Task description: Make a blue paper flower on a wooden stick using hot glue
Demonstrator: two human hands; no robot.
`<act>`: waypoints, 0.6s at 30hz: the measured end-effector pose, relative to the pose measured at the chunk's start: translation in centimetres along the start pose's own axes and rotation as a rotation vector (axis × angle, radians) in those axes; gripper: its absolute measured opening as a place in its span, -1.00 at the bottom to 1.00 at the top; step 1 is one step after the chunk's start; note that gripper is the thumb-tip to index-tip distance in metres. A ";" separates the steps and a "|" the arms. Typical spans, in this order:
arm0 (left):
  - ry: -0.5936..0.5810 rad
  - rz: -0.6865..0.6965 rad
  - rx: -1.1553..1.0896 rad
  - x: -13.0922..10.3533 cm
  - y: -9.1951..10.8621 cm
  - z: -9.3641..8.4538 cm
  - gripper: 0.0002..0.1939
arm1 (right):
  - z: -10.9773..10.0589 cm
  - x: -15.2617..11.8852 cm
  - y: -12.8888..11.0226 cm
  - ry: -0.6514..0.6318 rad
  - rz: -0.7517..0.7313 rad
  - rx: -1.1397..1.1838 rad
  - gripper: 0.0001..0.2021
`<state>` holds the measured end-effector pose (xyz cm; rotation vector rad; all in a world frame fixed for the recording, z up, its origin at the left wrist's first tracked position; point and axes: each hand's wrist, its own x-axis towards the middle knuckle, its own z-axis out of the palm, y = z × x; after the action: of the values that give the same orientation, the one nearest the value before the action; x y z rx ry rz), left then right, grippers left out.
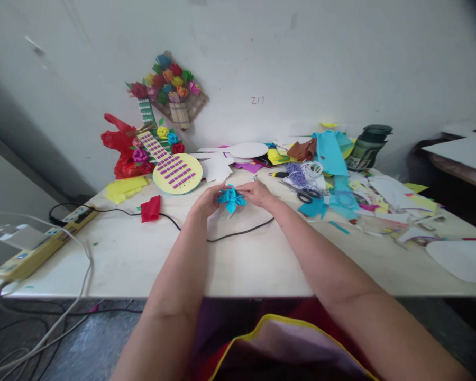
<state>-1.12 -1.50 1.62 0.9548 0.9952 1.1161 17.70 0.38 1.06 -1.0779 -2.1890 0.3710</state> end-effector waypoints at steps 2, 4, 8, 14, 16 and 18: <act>0.014 0.020 0.005 0.2 -0.2 0.0 -0.81 | -0.2 0.0 -0.3 -0.013 -0.006 -0.108 -0.71; 0.008 0.031 0.017 0.3 -0.3 0.0 -0.81 | -0.2 0.0 -0.5 -0.018 -0.018 -0.198 -0.72; 0.017 0.028 0.026 0.2 -0.2 0.2 -0.82 | 0.0 -0.1 -0.4 -0.001 -0.042 -0.278 -0.73; 0.097 -0.022 -0.006 0.0 0.0 0.6 -0.85 | 0.1 -0.4 -0.4 0.007 -0.102 -0.300 -0.71; 0.114 -0.034 -0.003 0.1 -0.1 0.6 -0.87 | 0.1 -0.5 -0.6 0.003 -0.101 -0.338 -0.70; 0.116 -0.033 0.003 0.3 -0.2 0.5 -0.88 | 0.0 -0.6 -0.7 -0.002 -0.091 -0.376 -0.69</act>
<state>-0.60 -1.32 1.53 0.8812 1.1034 1.1527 17.55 -0.58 1.14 -1.1642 -2.3575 -0.0868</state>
